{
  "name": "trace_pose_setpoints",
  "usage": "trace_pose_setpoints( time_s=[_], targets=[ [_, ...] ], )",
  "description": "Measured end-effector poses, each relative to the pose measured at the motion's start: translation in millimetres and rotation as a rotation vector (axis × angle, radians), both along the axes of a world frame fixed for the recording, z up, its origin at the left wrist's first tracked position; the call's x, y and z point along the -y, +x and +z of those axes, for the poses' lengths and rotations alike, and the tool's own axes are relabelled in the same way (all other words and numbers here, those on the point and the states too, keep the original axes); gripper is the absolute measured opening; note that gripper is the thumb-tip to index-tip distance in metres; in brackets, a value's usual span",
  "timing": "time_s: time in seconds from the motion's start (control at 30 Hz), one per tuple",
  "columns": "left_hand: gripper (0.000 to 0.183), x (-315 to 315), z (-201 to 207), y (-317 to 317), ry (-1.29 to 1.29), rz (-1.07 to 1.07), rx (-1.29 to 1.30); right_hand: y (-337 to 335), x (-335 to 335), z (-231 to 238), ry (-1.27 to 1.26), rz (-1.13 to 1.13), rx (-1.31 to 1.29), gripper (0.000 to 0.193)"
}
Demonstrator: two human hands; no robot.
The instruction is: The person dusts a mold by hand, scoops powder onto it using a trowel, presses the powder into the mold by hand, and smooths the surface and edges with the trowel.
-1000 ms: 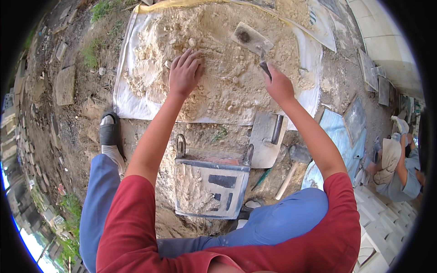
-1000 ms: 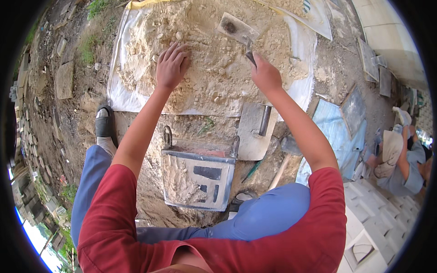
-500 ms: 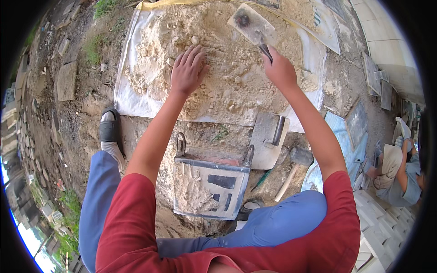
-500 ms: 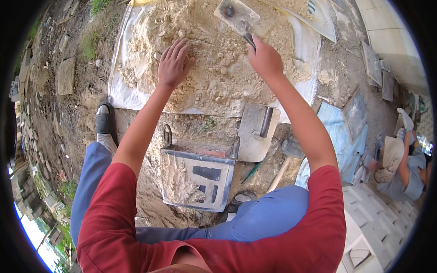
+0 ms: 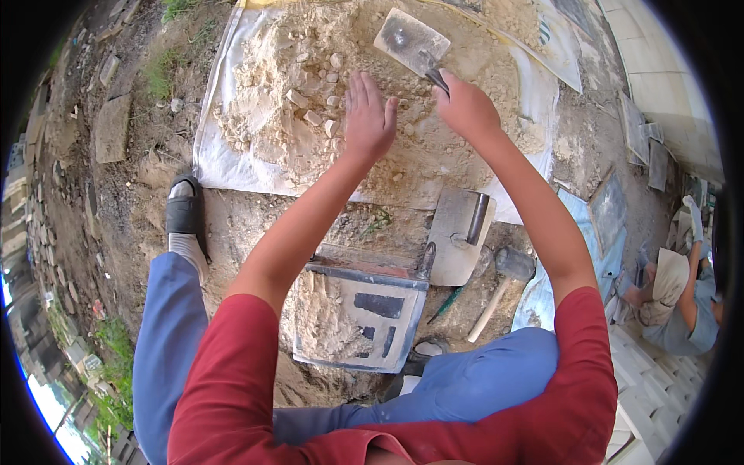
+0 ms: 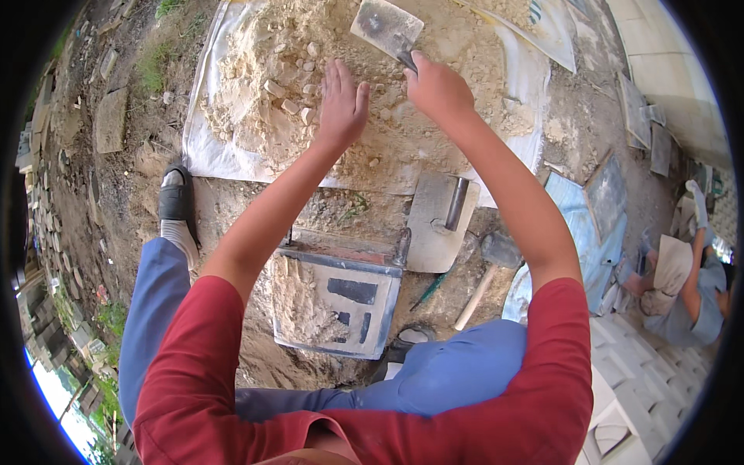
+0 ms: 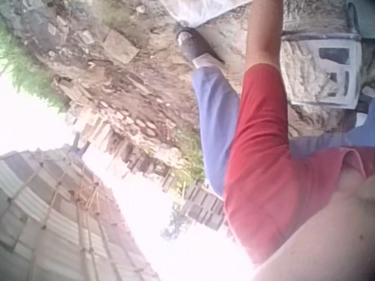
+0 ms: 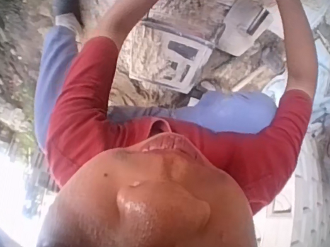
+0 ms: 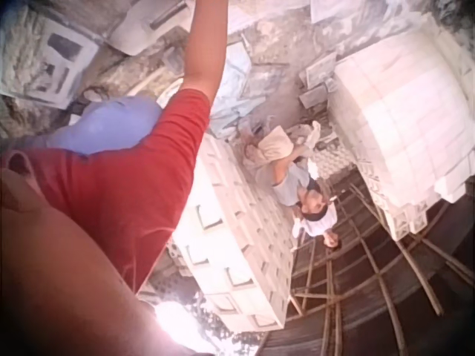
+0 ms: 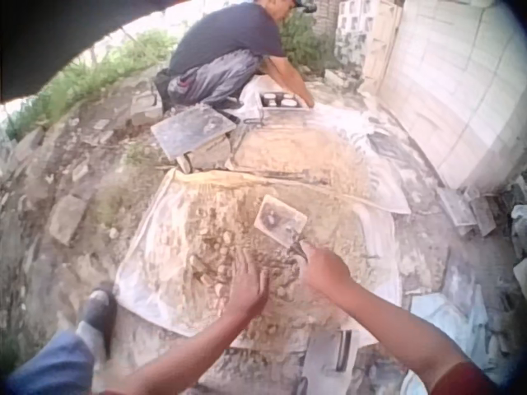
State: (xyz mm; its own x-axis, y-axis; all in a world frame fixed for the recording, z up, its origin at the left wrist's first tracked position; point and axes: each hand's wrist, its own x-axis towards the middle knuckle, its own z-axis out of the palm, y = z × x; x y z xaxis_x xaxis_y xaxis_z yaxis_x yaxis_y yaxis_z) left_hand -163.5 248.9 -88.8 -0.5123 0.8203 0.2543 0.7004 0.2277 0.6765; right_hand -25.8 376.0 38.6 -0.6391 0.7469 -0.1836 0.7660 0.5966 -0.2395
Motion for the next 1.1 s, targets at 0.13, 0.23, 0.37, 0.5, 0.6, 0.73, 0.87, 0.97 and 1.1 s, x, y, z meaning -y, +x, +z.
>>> trace_pose_setpoints(
  time_s=[0.13,0.23,0.37,0.5,0.6,0.73,0.87,0.97,1.1],
  targets=[
    [0.081,-15,-12,-3,0.046,0.139,-0.036,-22,-19,-11,-0.102,-0.069,-0.063,0.036],
    [0.081,-25,-15,-6,0.052,0.151,-0.021,-23,-25,-24,-0.062,0.001,-0.112,0.036],
    [0.080,-24,-19,-10,0.039,0.157,-0.041,-25,-8,-16,-0.182,0.043,-0.034,0.036],
    [0.081,-25,-16,-7,0.047,0.141,-0.007,-15,0,-26,-0.267,0.028,-0.107,0.034],
    [0.082,-25,-17,-3,0.072,0.145,-0.021,-2,10,-41,-0.315,0.064,-0.170,0.034],
    [0.083,-21,-23,-8,0.078,0.155,-0.083,-4,19,-33,-0.641,-0.071,-0.203,0.032],
    [0.079,-26,-23,-8,0.107,0.077,-0.121,14,26,-28,-0.800,-0.234,-0.295,0.031],
    [0.080,-27,-20,-15,0.150,-0.029,-0.006,33,16,-33,-0.988,-0.321,-0.380,0.033],
    [0.056,3,-13,-51,0.440,-0.162,-0.441,37,21,-16,-1.021,-0.368,-0.454,0.032]
  ],
)
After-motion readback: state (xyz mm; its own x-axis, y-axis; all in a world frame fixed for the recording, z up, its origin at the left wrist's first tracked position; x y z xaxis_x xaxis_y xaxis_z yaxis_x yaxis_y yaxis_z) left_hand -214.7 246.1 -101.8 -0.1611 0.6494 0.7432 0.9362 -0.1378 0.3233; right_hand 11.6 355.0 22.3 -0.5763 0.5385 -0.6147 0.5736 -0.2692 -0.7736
